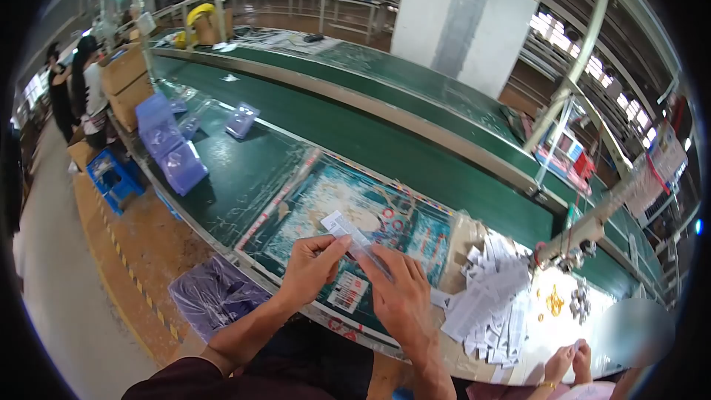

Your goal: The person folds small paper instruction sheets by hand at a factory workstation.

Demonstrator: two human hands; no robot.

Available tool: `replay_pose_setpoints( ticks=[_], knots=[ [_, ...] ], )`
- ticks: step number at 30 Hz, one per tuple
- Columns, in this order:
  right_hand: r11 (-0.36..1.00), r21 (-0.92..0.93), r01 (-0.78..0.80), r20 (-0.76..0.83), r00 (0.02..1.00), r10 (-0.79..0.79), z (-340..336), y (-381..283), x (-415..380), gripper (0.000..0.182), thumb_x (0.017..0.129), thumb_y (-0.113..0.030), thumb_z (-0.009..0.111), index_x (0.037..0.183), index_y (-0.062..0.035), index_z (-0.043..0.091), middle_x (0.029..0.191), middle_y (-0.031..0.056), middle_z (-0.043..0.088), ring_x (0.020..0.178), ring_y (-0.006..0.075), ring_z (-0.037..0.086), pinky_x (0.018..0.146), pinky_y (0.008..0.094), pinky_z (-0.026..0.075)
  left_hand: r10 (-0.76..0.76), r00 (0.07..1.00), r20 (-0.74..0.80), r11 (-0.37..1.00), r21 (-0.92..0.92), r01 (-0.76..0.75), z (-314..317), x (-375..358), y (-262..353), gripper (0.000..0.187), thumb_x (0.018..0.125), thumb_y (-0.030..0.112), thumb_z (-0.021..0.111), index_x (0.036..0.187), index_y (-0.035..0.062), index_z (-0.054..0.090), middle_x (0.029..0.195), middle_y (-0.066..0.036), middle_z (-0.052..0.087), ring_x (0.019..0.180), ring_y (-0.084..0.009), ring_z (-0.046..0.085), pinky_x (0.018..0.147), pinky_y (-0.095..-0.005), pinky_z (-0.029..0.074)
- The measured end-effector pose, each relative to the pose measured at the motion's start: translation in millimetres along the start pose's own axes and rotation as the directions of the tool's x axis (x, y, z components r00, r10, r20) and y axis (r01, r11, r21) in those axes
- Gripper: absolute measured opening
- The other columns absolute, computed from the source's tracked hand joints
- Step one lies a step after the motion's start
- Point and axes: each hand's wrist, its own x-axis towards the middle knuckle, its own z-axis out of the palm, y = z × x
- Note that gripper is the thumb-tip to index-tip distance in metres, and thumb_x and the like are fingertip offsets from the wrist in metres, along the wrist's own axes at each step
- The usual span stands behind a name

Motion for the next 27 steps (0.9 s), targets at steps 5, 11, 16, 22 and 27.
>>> replay_pose_setpoints(
  ticks=[5,11,16,22,27],
  knots=[
    [0.959,0.152,0.237,-0.061,0.971,-0.231,-6,5,26,0.054,0.064,0.013,0.065,0.114,-0.0079,0.072,0.117,0.0137,0.065,0.096,0.0325,0.068,0.081,0.0399,0.057,-0.095,0.992,0.078,0.973,-0.202,0.109,-30,5,43,0.029,0.097,0.025,0.068,0.077,0.0029,0.066,0.053,0.005,0.045,0.041,-0.0037,0.037,0.039,-0.0223,0.024],
    [0.803,0.573,-0.165,-0.091,0.961,0.262,-26,-18,61,0.021,0.09,0.006,0.064,0.11,0.0017,0.071,0.108,0.016,0.071,0.094,0.0231,0.071,0.08,0.0296,0.055,0.023,0.981,0.195,0.989,0.141,-0.051,-35,-1,89,0.026,0.094,0.024,0.072,0.078,0.0036,0.073,0.057,0.004,0.052,0.048,-0.0018,0.042,0.043,-0.023,0.027],
    [0.718,0.636,-0.282,0.173,0.959,0.224,-16,-8,57,0.019,0.084,-0.006,0.078,0.101,0.0015,0.073,0.08,0.0108,0.073,0.073,0.0125,0.068,0.067,0.0263,0.053,0.254,0.938,0.234,0.907,0.278,-0.315,-29,10,79,0.023,0.09,0.02,0.077,0.093,-0.0026,0.075,0.069,0.001,0.064,0.062,0.0003,0.048,0.051,-0.0194,0.035],
    [0.951,0.307,-0.045,-0.197,0.974,0.11,-14,-8,65,0.011,0.077,-0.002,0.082,0.081,-0.0002,0.072,0.071,0.008,0.07,0.063,0.015,0.065,0.058,0.0263,0.048,0.321,0.942,0.094,0.861,0.386,-0.332,-4,-2,87,0.042,0.089,0.017,0.078,0.119,-0.0091,0.066,0.101,-0.01,0.075,0.08,-0.0054,0.063,0.071,-0.0194,0.051],
    [0.94,0.338,0.047,-0.248,0.968,0.041,-10,-4,64,0.017,0.074,-0.004,0.085,0.076,-0.0035,0.068,0.066,0.0049,0.065,0.054,0.0177,0.059,0.05,0.029,0.041,0.24,0.965,0.108,0.958,0.136,-0.253,8,-3,90,0.034,0.092,0.017,0.075,0.116,-0.0056,0.069,0.095,-0.007,0.075,0.068,-0.0008,0.052,0.058,-0.0177,0.042]
  ],
)
